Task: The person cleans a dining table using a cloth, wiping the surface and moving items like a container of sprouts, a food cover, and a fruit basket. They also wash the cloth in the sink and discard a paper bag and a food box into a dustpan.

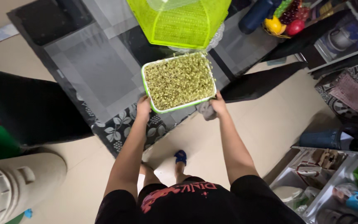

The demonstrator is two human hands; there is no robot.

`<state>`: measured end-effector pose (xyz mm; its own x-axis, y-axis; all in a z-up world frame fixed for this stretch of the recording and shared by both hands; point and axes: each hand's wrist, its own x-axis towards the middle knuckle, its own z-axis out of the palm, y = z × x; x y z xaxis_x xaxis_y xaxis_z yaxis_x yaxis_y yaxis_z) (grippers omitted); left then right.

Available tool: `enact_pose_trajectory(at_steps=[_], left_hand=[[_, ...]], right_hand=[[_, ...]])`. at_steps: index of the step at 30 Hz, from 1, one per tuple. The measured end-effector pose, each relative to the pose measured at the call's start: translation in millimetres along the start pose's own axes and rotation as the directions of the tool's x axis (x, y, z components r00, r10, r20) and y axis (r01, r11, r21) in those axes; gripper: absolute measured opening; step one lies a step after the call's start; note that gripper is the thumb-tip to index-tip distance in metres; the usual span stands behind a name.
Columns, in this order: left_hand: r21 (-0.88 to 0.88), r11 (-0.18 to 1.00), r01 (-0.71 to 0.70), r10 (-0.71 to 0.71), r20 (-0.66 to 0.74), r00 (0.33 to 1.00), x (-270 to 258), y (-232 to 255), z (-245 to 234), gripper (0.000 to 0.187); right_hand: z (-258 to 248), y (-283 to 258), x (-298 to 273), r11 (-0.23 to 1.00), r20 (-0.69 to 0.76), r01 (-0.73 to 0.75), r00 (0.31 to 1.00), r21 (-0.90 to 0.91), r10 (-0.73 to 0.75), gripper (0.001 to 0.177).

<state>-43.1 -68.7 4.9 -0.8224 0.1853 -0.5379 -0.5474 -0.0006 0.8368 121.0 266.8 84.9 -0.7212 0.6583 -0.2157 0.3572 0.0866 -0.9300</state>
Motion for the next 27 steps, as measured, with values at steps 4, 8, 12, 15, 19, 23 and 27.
enact_pose_trajectory(at_steps=[4, 8, 12, 15, 19, 23, 27], left_hand=[[0.046, 0.998, -0.053, 0.055, -0.049, 0.997, 10, 9, -27, 0.042], [0.035, 0.985, -0.170, 0.171, -0.040, 0.984, 24, 21, -63, 0.041], [0.113, 0.975, -0.193, 0.206, -0.116, 0.972, 43, 41, -106, 0.039], [0.141, 0.959, -0.245, 0.270, -0.198, 0.942, 56, 55, -136, 0.037], [0.024, 0.913, -0.406, 0.394, -0.298, 0.869, 67, 63, -165, 0.033], [0.179, 0.823, -0.540, 0.565, -0.356, 0.744, 70, 55, -182, 0.034], [-0.048, 0.879, -0.475, 0.432, -0.345, 0.833, 62, 40, -184, 0.039]], right_hand=[[-3, -10, -3, 0.981, 0.145, -0.176, 0.976, 0.080, 0.164, 0.070], [8, -11, -17, 0.981, 0.236, -0.187, 0.952, -0.059, 0.196, 0.056], [39, -11, -33, 0.973, 0.308, -0.163, 0.929, -0.163, 0.207, 0.051], [69, -15, -48, 0.967, 0.357, -0.146, 0.909, -0.208, 0.214, 0.050], [116, -27, -69, 0.967, 0.470, -0.124, 0.856, -0.223, 0.217, 0.051], [174, -39, -82, 0.943, 0.498, -0.076, 0.834, -0.323, 0.238, 0.053], [238, -42, -84, 0.951, 0.537, 0.016, 0.828, -0.309, 0.161, 0.054]])
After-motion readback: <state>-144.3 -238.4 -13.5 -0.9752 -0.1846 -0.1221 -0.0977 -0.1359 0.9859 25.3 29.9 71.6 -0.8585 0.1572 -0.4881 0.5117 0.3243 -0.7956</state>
